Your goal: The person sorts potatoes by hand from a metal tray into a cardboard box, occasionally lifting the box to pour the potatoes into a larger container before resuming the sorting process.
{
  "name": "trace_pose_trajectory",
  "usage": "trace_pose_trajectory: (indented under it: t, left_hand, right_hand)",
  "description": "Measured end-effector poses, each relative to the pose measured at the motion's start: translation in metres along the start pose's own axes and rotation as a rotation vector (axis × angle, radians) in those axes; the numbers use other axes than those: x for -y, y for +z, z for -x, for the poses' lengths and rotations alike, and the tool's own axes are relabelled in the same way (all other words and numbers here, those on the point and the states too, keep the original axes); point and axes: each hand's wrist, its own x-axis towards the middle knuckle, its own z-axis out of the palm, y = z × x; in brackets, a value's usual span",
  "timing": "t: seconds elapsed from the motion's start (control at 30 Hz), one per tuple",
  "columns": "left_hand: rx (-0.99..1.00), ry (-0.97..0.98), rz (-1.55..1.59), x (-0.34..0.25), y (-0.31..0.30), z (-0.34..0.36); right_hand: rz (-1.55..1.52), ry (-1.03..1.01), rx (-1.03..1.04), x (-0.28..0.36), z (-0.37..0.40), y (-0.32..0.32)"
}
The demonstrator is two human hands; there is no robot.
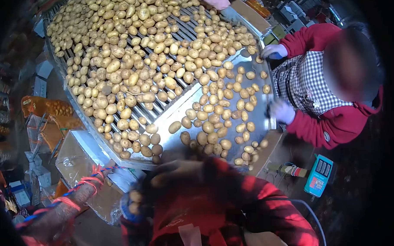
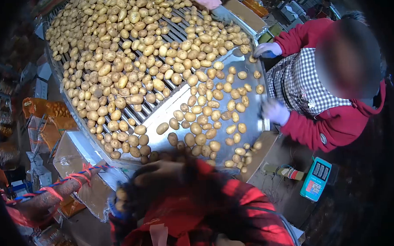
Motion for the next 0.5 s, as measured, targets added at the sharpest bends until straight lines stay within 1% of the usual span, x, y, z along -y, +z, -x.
trace_pose_trajectory:
  t: [0.07,0.1,0.13,0.2,0.23,0.27,0.3,0.33,0.37,0.4,0.43,0.47,0.5]
  left_hand:
    - [-0.246,-0.099,0.400,0.031,0.000,0.024]
    - [-0.370,-0.159,0.598,0.048,-0.004,0.038]
    - [-0.545,-0.219,0.605,0.104,0.002,0.059]
    - [-0.906,-0.330,0.609,0.210,0.013,0.098]
    - [-0.918,-0.448,1.164,0.162,-0.009,0.075]
    - [-0.885,-0.555,1.724,0.109,-0.031,0.050]
    - [-0.544,-0.329,1.788,0.198,-0.023,0.092]
    - [-0.727,-0.505,1.568,0.210,-0.016,0.101]
    - [-0.939,-0.585,1.383,0.193,-0.010,0.094]
    - [-1.139,-0.656,1.185,0.157,-0.002,0.084]
    - [-1.128,-0.562,0.917,0.135,0.006,0.081]
    - [-1.070,-0.452,0.695,0.122,0.015,0.079]
    - [-1.039,-0.379,0.687,0.098,0.030,0.066]
  right_hand:
    - [-0.039,0.095,0.210,-0.011,-0.048,0.035]
    - [0.189,-0.083,0.176,-0.031,-0.096,0.053]
    - [0.420,-0.269,0.138,-0.052,-0.137,0.066]
    - [0.920,-0.149,0.002,-0.021,-0.146,0.118]
    - [0.914,-0.154,0.010,-0.039,-0.155,0.121]
    - [1.082,-0.388,-0.026,-0.069,-0.163,0.122]
    - [1.244,-0.626,-0.070,-0.093,-0.168,0.122]
    - [1.208,-0.738,-0.121,-0.101,-0.154,0.115]
    - [1.350,-0.766,-0.168,-0.098,-0.136,0.101]
    - [1.496,-0.790,-0.214,-0.090,-0.114,0.084]
    - [1.604,-0.765,-0.289,-0.091,-0.097,0.055]
    - [1.707,-0.736,-0.369,-0.091,-0.078,0.027]
    - [1.788,-0.546,-0.410,-0.075,-0.054,0.010]
